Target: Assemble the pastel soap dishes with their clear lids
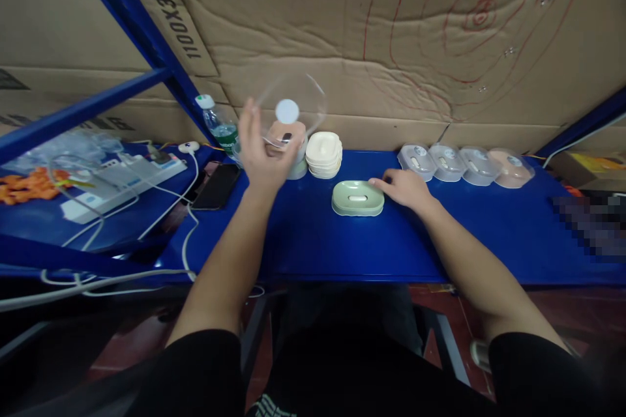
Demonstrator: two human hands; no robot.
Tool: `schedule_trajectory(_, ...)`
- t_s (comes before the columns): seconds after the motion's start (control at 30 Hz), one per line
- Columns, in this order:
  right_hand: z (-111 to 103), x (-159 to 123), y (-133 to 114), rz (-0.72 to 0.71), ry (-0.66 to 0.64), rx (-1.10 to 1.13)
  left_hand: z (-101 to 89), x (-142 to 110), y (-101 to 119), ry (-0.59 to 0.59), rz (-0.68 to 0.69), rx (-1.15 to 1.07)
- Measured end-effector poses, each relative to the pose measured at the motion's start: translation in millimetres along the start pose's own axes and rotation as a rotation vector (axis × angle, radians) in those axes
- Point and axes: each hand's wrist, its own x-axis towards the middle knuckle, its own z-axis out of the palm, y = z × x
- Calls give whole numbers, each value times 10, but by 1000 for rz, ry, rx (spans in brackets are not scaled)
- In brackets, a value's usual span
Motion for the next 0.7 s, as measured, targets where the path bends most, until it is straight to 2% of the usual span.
schedule_trajectory(0.13, -15, -51, 0, -106, 295, 207, 173, -246, 275, -289, 196, -81)
schedule_trajectory(0.27, 11, -81, 36, -317, 430, 170, 254, -398, 383, -452, 317, -186)
schedule_trajectory(0.37, 16, -74, 75, -458, 483, 102, 275, -410, 367, -473, 338, -245)
schedule_trajectory(0.43, 12, -61, 93, -487, 496, 106, 280, -394, 336, -478, 354, -307)
schedule_trajectory(0.6, 43, -75, 76, -505, 465, 229, 287, -375, 278, -572, 322, -396)
schedule_trajectory(0.7, 90, -114, 22, -423, 474, 374, 303, -394, 271, -602, 356, -423)
